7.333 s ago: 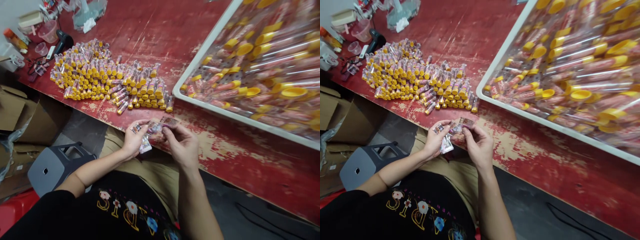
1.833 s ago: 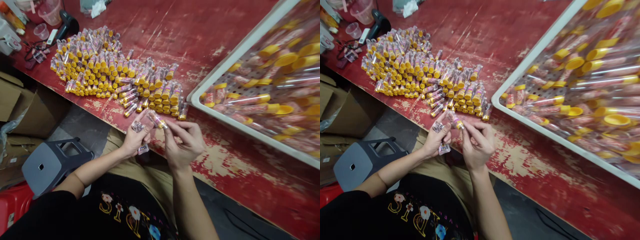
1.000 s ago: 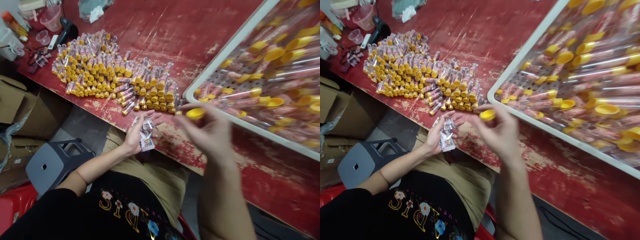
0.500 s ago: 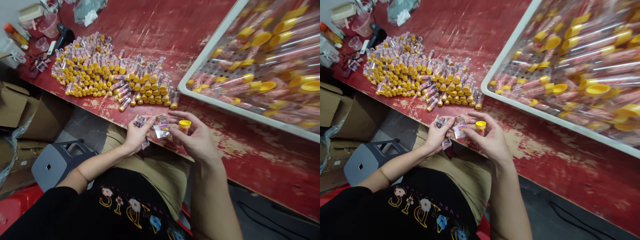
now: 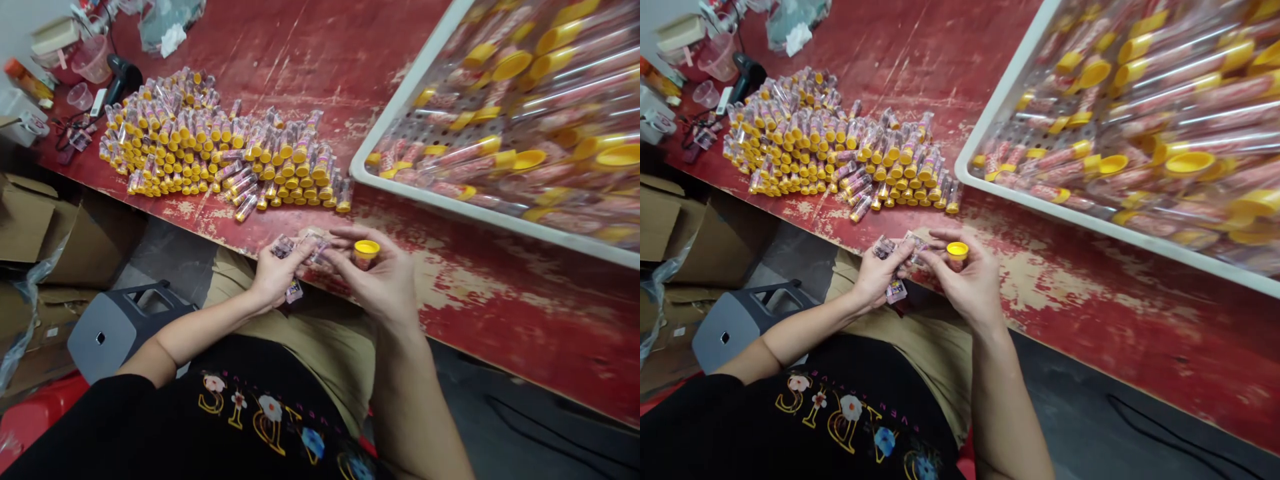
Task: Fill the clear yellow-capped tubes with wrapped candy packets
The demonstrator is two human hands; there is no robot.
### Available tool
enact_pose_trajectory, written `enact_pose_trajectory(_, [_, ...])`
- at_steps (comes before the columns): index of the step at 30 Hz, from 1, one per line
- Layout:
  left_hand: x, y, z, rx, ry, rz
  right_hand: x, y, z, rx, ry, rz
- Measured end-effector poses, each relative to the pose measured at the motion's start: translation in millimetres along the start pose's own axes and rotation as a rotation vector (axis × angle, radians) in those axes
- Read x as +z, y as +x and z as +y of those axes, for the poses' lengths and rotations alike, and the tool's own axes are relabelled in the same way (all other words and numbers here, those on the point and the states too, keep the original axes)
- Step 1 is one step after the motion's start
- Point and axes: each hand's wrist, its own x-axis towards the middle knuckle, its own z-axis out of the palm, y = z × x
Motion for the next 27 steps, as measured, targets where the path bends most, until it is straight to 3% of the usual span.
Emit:
enact_pose_trajectory(4, [2.8, 1, -4, 0.021, -0.032, 0.066, 6, -1, 6, 0.026, 0.021, 0.009])
enact_pose_trajectory(7, [5.8, 1, -1, -0.041, -0.069, 0.1, 2, -3, 3, 0.023, 0.193, 0.077])
enact_pose_trajectory(11, [4.4, 1, 6, -0.11, -0.106, 0.063, -18, -12, -14, -0.087, 0.388, 0.185])
enact_pose_trajectory(14, [1.8, -1, 8, -0.14, -0.106, 0.028, -23, -23, -25, -0.088, 0.425, 0.173])
enact_pose_trajectory(23, [7.3, -9, 9, -0.21, -0.093, -0.056, 2, -39, -9, -0.423, 0.193, 0.452])
enact_pose_trajectory(27, [6.8, -9, 12, -0.228, -0.103, -0.089, -3, -57, -7, -0.418, 0.022, 0.339])
